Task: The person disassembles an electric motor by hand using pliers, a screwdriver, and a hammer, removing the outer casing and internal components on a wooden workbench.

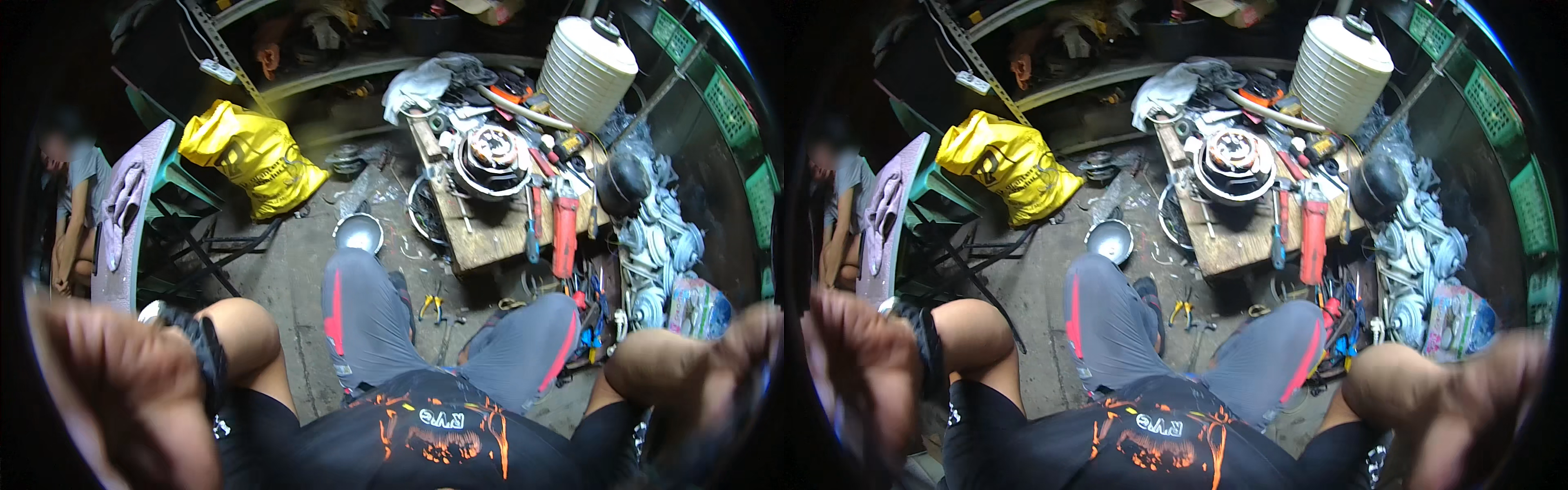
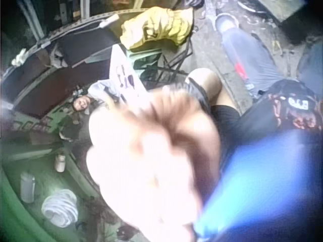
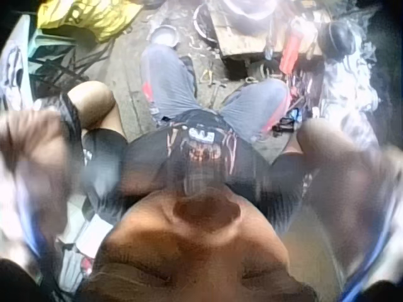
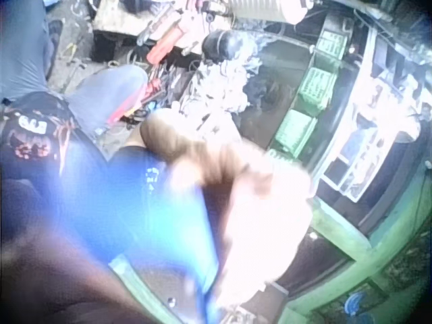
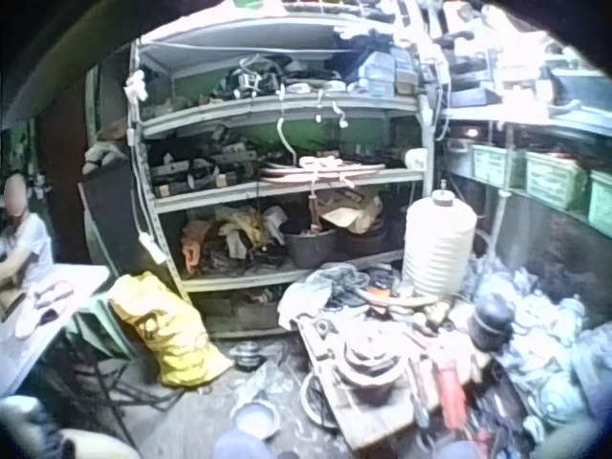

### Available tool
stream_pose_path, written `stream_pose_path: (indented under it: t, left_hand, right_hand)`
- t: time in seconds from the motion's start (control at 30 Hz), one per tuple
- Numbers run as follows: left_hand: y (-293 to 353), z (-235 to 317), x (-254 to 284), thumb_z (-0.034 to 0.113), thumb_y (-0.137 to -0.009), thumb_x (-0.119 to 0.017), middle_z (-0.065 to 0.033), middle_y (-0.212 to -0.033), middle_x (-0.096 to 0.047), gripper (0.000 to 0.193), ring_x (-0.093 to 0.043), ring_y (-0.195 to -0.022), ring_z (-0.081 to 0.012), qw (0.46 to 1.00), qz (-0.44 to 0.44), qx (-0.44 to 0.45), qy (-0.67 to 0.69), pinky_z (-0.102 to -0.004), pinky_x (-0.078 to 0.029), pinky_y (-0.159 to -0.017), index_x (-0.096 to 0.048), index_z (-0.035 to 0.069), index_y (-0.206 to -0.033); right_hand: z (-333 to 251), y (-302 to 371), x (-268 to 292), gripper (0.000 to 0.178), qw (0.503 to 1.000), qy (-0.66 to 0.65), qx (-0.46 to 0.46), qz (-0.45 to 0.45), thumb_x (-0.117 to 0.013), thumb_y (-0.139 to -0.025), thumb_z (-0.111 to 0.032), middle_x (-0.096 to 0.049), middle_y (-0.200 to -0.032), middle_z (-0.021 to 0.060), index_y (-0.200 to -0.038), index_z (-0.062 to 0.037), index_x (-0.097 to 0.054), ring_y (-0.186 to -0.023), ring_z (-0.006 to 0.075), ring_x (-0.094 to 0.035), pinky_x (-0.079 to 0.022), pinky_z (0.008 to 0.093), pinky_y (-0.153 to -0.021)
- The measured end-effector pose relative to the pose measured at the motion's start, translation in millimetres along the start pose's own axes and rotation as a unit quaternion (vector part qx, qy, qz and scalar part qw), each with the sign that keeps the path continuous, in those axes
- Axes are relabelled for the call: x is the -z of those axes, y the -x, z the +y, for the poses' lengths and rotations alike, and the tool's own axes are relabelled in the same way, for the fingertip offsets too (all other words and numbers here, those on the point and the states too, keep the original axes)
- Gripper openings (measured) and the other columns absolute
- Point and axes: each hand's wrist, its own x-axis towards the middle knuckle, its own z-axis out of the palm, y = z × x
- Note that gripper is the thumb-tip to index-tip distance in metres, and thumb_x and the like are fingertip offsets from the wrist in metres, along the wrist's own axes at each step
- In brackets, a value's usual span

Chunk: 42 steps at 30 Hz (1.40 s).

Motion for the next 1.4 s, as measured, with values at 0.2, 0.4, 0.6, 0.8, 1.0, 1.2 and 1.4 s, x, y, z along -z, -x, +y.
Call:
stream_pose_path:
  t: [0.2, 0.4, 0.6, 0.8, 1.0, 1.2, 1.4]
  left_hand:
    - [-3.2, -143.8, -119.5, -0.002, -0.092, -0.075, -0.012, -0.103, -0.07, 0.014, -0.067, -0.1, -0.0233, 0.972, 0.023, -0.078, 0.219, -0.0334, -0.055, -0.086, -0.07, -0.002, -0.105]
    - [1.2, -195.8, -198.6, 0.008, -0.103, -0.069, -0.0051, -0.114, -0.072, 0.018, -0.063, -0.103, -0.0111, 0.926, -0.093, 0.084, 0.355, -0.0267, -0.05, -0.093, -0.07, 0.0, -0.118]
    - [13.1, -221.9, -201.2, -0.004, -0.099, -0.07, -0.0066, -0.117, -0.073, 0.027, -0.07, -0.102, -0.0142, 0.923, -0.065, 0.101, 0.364, -0.0263, -0.055, -0.091, -0.069, -0.001, -0.125]
    - [-5.3, -198.7, -208.5, -0.011, -0.084, -0.071, -0.0078, -0.091, -0.071, 0.035, -0.068, -0.084, -0.0156, 0.956, -0.222, -0.014, 0.193, -0.0281, -0.053, -0.077, -0.078, 0.002, -0.116]
    - [-4.9, -185.5, -222.1, 0.004, -0.083, -0.078, -0.0118, -0.089, -0.069, 0.027, -0.068, -0.084, -0.0279, 0.936, -0.33, -0.057, 0.107, -0.0361, -0.054, -0.076, -0.079, 0.005, -0.111]
    - [-16.3, -168.6, -234.9, 0.002, -0.079, -0.079, -0.0097, -0.082, -0.065, 0.025, -0.065, -0.078, -0.0245, 0.94, -0.315, -0.113, 0.065, -0.0353, -0.052, -0.071, -0.081, 0.005, -0.104]
    - [-31.2, -139.2, -257.6, 0.005, -0.078, -0.078, -0.0115, -0.085, -0.063, 0.023, -0.063, -0.085, -0.0306, 0.938, -0.307, -0.158, 0.022, -0.0409, -0.052, -0.076, -0.08, 0.005, -0.101]
  right_hand:
    - [78.1, 40.6, -57.0, 0.021, 0.99, -0.015, -0.143, 0.004, -0.076, -0.084, 0.001, -0.065, -0.101, 0.0115, -0.103, 0.0003, -0.067, -0.093, 0.0199, -0.062, -0.051, 0.033, -0.084]
    - [112.3, 89.1, -75.7, 0.019, 0.949, -0.101, -0.297, -0.011, -0.075, -0.092, -0.001, -0.07, -0.104, 0.0069, -0.111, -0.002, -0.071, -0.088, 0.011, -0.062, -0.051, 0.0265, -0.077]
    - [103.8, 90.6, -93.7, 0.022, 0.914, -0.135, -0.382, -0.028, -0.071, -0.095, 0.003, -0.07, -0.105, 0.0033, -0.116, -0.0032, -0.07, -0.092, 0.0108, -0.064, -0.052, 0.0268, -0.083]
    - [101.0, 97.9, -65.1, 0.027, 0.946, -0.045, -0.299, -0.118, -0.073, -0.091, 0.001, -0.073, -0.101, 0.0107, -0.117, -0.0034, -0.074, -0.093, 0.0188, -0.072, -0.058, 0.0309, -0.084]
    - [106.1, 113.7, -58.0, 0.024, 0.918, -0.043, -0.295, -0.263, -0.074, -0.089, -0.008, -0.07, -0.099, 0.0133, -0.112, -0.0059, -0.073, -0.094, 0.0319, -0.071, -0.056, 0.0412, -0.084]
    - [102.2, 135.7, -55.7, 0.024, 0.886, 0.041, -0.277, -0.369, -0.075, -0.087, -0.012, -0.062, -0.106, 0.0138, -0.11, -0.0077, -0.07, -0.106, 0.0341, -0.063, -0.052, 0.0449, -0.089]
    - [100.1, 141.3, -30.9, 0.034, 0.901, 0.086, -0.257, -0.34, -0.072, -0.085, -0.005, -0.061, -0.11, 0.0146, -0.118, -0.006, -0.065, -0.104, 0.0367, -0.064, -0.053, 0.0476, -0.089]
